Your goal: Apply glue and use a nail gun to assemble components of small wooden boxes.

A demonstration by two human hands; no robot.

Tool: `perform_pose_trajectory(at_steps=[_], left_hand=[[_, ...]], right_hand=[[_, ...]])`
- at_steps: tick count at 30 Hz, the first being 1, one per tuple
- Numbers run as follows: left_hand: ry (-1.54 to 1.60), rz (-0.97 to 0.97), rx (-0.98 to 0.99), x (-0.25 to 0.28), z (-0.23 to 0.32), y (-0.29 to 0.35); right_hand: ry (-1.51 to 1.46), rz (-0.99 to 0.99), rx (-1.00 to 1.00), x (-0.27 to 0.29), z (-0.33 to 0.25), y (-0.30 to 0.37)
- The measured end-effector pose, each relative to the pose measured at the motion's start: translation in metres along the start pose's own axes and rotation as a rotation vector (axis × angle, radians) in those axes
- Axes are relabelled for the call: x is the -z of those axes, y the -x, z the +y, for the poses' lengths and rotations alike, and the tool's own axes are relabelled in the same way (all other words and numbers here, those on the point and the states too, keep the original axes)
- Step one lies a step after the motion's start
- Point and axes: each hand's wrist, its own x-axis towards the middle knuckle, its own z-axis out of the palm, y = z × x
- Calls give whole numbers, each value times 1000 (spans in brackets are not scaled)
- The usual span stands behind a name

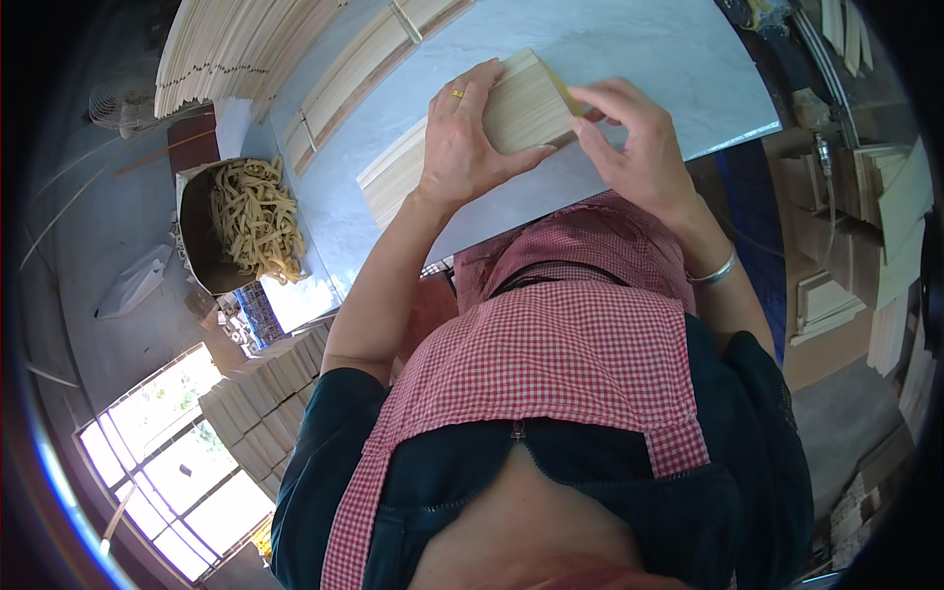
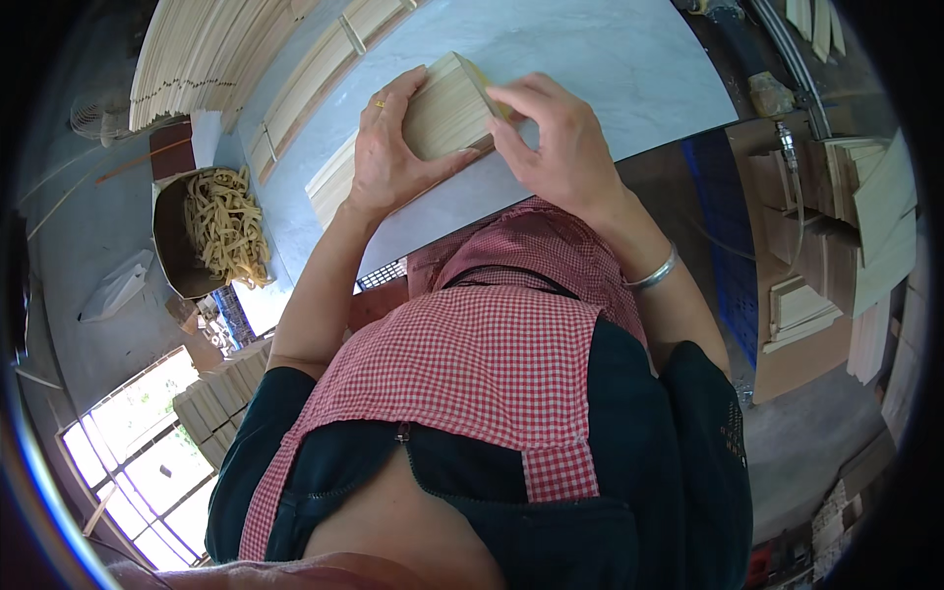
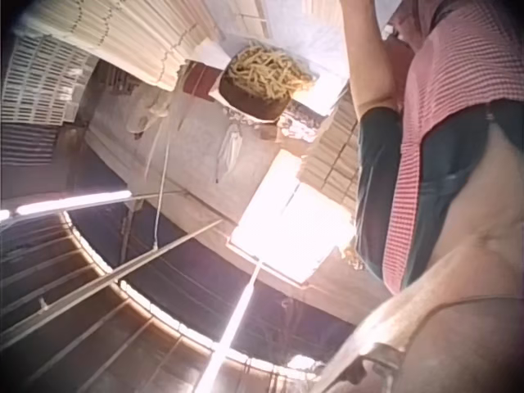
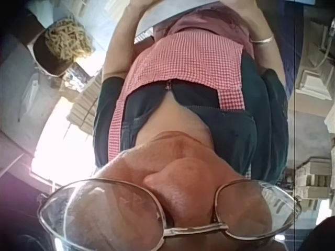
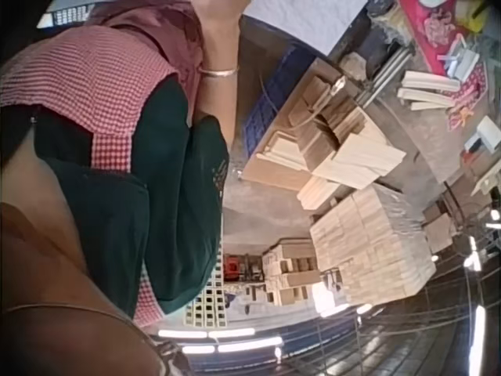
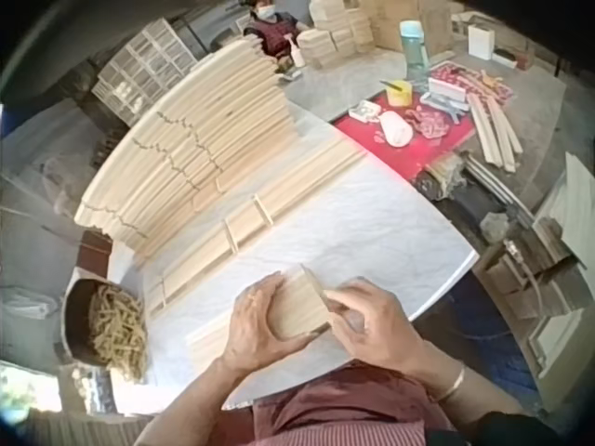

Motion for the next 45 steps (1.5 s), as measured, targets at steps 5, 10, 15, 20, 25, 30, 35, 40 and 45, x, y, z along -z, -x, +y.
perform_pose_trajectory(at_steps=[5,10,15,20,25,30,35,40,45], left_hand=[[-11,51,-66,-4,-1,-2],[-9,60,-86,0,-5,4],[-26,314,300,21,-28,41],[-227,409,959,58,-54,110],[430,516,1186,67,-48,124],[320,552,1145,63,-43,121],[324,525,1154,63,-45,121],[288,508,1156,64,-41,117],[252,487,1150,66,-41,117]], right_hand=[[141,104,58,-31,18,-22],[182,122,11,-47,21,-30],[159,161,25,-47,27,-29],[145,170,21,-48,23,-28],[131,156,-6,-48,24,-27],[114,156,-23,-48,22,-27],[121,156,-19,-48,23,-28],[96,155,-24,-48,25,-27],[45,180,-1,-50,30,-28]])
